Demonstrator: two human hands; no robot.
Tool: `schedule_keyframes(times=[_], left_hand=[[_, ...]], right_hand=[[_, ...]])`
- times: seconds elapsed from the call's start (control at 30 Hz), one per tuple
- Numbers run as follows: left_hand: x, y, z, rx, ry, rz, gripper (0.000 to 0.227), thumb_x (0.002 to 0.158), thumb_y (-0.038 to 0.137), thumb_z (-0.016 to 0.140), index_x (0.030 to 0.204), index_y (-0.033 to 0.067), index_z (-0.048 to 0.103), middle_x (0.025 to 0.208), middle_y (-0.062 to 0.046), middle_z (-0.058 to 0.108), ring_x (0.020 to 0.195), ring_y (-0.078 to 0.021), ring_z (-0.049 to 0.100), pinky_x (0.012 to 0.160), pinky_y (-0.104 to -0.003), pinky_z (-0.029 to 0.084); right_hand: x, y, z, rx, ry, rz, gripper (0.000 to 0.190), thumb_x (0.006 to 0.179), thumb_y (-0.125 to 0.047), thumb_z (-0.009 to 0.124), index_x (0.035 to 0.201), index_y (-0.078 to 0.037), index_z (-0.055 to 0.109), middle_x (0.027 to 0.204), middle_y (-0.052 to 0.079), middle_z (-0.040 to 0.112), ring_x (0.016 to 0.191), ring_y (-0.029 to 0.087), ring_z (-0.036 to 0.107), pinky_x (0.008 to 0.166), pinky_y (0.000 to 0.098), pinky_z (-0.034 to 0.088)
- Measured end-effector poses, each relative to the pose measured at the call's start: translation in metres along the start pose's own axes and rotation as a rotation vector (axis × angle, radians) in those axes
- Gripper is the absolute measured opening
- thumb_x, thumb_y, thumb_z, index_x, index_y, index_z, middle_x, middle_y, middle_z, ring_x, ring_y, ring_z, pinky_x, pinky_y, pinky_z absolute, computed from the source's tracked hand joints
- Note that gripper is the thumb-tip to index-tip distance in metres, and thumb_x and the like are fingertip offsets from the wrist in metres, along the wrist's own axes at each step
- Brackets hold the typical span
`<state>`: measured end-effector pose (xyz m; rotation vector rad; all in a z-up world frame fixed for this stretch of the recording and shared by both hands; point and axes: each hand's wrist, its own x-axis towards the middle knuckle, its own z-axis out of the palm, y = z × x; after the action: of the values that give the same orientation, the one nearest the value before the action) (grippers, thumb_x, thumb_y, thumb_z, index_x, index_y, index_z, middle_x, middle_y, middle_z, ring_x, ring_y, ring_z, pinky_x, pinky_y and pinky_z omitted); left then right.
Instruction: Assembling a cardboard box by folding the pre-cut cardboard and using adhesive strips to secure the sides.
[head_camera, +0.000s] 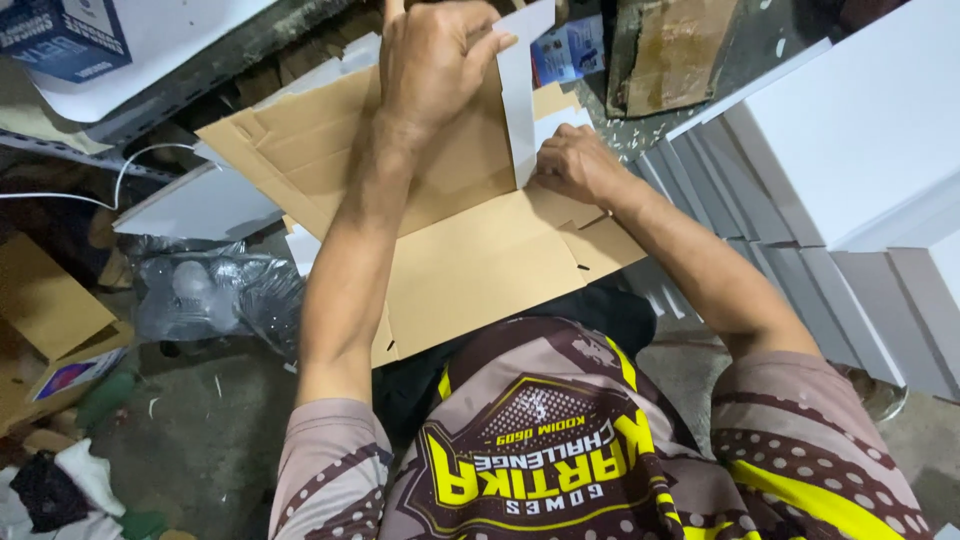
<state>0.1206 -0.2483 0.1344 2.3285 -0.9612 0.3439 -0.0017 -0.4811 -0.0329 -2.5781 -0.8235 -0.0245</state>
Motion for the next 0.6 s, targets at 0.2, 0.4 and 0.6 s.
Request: schedule_keyframes(times=[0.2,0.4,0.6], left_hand=[[-0.001,0.012,-0.012,-0.061,-0.072,-0.027,0.045,0.105,0.03,0.074,0.073,0.017,0.047,0.06,0.005,0.052,0.056,-0.0271,0.048,0.115,-0.058,0.026],[-0.003,0.016,-0.015,-0.061,-0.087,-0.042,0.039,0.105,0.028,0.069,0.074,0.0171,0.048,0.059,0.003,0.053,0.057,-0.0289,0.049,0.116,-0.059,0.025],[-0.001,0.021,-0.015,-0.09,-0.092,-0.039,0.022,0.103,0.027,0.067,0.082,0.0195,0.065,0.059,0.008,0.056,0.058,-0.023,0.056,0.117,-0.06,0.019]], right_hand=[[0.0,0.016,0.012,-0.125,-0.096,0.09,0.02,0.095,-0.036,0.071,0.081,-0.022,0.074,0.08,-0.002,0.07,0.079,0.028,0.062,0.062,0.0412,0.039],[0.026,-0.058,-0.097,0.123,0.573,0.152,0.015,0.102,0.005,0.074,0.117,0.008,0.073,0.101,0.021,0.076,0.09,0.029,0.072,0.078,0.0394,0.062],[0.047,-0.087,-0.111,0.221,0.871,0.287,0.034,0.113,-0.021,0.066,0.144,-0.01,0.056,0.134,0.017,0.06,0.112,0.027,0.066,0.093,0.0375,0.062]])
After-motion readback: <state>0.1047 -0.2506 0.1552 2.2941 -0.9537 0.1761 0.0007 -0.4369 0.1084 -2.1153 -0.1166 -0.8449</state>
